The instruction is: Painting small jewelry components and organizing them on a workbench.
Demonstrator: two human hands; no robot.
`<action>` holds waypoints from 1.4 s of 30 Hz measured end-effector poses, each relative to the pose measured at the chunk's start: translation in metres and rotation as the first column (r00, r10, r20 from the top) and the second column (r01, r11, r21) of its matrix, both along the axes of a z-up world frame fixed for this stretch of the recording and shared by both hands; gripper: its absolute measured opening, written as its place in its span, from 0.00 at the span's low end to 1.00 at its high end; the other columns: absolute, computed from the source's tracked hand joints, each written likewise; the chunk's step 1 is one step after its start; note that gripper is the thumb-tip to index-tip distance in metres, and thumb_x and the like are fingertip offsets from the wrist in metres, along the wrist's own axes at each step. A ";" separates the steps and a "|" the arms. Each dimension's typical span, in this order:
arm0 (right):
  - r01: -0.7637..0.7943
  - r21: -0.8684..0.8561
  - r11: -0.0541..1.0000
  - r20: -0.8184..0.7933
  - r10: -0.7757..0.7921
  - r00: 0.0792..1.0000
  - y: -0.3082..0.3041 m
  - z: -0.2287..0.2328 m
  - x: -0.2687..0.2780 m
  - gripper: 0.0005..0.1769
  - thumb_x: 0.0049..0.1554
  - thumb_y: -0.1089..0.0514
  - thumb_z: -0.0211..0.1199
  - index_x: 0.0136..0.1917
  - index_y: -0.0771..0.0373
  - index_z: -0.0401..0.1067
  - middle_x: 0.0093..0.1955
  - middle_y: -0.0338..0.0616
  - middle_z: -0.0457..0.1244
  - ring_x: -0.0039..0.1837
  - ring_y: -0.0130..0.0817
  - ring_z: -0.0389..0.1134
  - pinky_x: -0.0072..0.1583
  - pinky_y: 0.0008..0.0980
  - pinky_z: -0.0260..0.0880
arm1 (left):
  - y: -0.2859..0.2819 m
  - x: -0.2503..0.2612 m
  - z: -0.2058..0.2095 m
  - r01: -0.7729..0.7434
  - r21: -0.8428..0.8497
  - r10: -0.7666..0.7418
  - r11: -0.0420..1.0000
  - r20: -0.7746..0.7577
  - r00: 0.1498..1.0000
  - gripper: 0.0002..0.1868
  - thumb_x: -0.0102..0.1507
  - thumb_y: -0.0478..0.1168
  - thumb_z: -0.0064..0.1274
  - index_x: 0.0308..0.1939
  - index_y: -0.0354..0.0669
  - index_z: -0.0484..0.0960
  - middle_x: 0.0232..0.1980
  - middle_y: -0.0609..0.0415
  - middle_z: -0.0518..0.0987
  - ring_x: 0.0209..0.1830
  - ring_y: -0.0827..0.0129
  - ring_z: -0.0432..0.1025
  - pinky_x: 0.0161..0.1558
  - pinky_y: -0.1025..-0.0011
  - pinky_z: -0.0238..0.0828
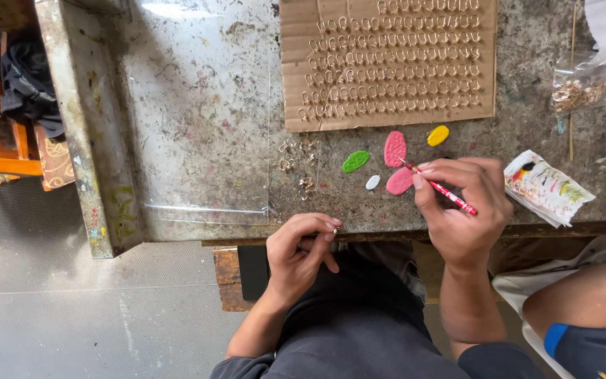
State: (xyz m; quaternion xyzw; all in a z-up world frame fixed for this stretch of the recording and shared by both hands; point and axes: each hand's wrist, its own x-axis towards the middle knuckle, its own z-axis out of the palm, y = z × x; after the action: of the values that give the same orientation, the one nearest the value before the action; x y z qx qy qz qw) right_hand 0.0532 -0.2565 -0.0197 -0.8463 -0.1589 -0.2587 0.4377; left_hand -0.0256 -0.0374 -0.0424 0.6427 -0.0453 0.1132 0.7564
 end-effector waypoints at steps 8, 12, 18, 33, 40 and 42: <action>0.000 -0.085 0.996 -0.081 -0.007 0.997 0.005 0.010 -0.007 0.06 0.64 0.71 0.71 0.47 0.71 0.74 0.47 0.55 0.71 0.53 0.47 0.68 0.61 0.41 0.69 | -0.005 -0.004 0.010 -0.030 0.141 0.049 0.990 -0.134 0.990 0.02 0.67 0.25 0.53 0.41 0.33 0.78 0.46 0.40 0.82 0.15 0.64 0.78 0.19 0.84 0.69; 0.000 -0.085 0.996 -0.087 -0.007 0.996 0.007 0.011 -0.008 0.06 0.64 0.71 0.71 0.47 0.70 0.74 0.47 0.55 0.71 0.53 0.47 0.68 0.61 0.42 0.69 | -0.007 -0.005 0.007 -0.051 0.140 0.072 0.989 -0.150 0.986 0.03 0.66 0.25 0.54 0.41 0.33 0.79 0.46 0.41 0.83 0.14 0.65 0.77 0.18 0.85 0.68; 0.010 -0.042 0.999 -0.059 -0.013 0.998 0.008 0.006 -0.011 0.07 0.65 0.69 0.71 0.47 0.73 0.73 0.46 0.57 0.70 0.52 0.49 0.69 0.59 0.43 0.69 | -0.008 -0.005 0.007 -0.084 0.120 0.103 0.989 -0.168 0.980 0.02 0.67 0.27 0.55 0.42 0.34 0.79 0.44 0.42 0.85 0.14 0.68 0.76 0.17 0.85 0.67; -0.434 0.457 0.776 -0.110 0.534 0.838 0.051 -0.004 -0.026 0.07 0.47 0.74 0.72 0.34 0.71 0.74 0.37 0.58 0.68 0.38 0.48 0.75 0.42 0.37 0.80 | -0.004 -0.006 0.002 -0.106 -0.115 0.083 0.988 -0.189 0.979 0.04 0.65 0.23 0.56 0.42 0.29 0.80 0.42 0.41 0.84 0.09 0.66 0.73 0.13 0.77 0.69; -0.414 0.380 0.828 -0.069 0.471 0.879 0.058 -0.003 -0.029 0.08 0.53 0.70 0.71 0.36 0.73 0.72 0.36 0.56 0.68 0.40 0.51 0.76 0.44 0.40 0.79 | -0.002 -0.006 0.002 -0.092 -0.087 0.074 0.992 -0.190 0.979 0.04 0.64 0.23 0.56 0.42 0.31 0.81 0.42 0.44 0.84 0.08 0.67 0.71 0.11 0.76 0.68; -0.413 0.365 0.834 -0.075 0.468 0.880 0.057 -0.003 -0.029 0.08 0.53 0.70 0.71 0.36 0.72 0.72 0.37 0.56 0.68 0.40 0.50 0.76 0.45 0.39 0.79 | -0.001 -0.006 0.001 -0.094 -0.094 0.074 0.991 -0.197 0.978 0.04 0.64 0.23 0.56 0.42 0.31 0.81 0.41 0.44 0.84 0.07 0.68 0.71 0.11 0.76 0.67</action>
State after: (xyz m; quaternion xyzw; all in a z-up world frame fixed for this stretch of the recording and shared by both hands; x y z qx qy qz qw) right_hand 0.0239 -0.1992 -0.0230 -0.7166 -0.2671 -0.1049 0.6357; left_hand -0.0315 -0.0385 -0.0410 0.6120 0.0615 0.0843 0.7839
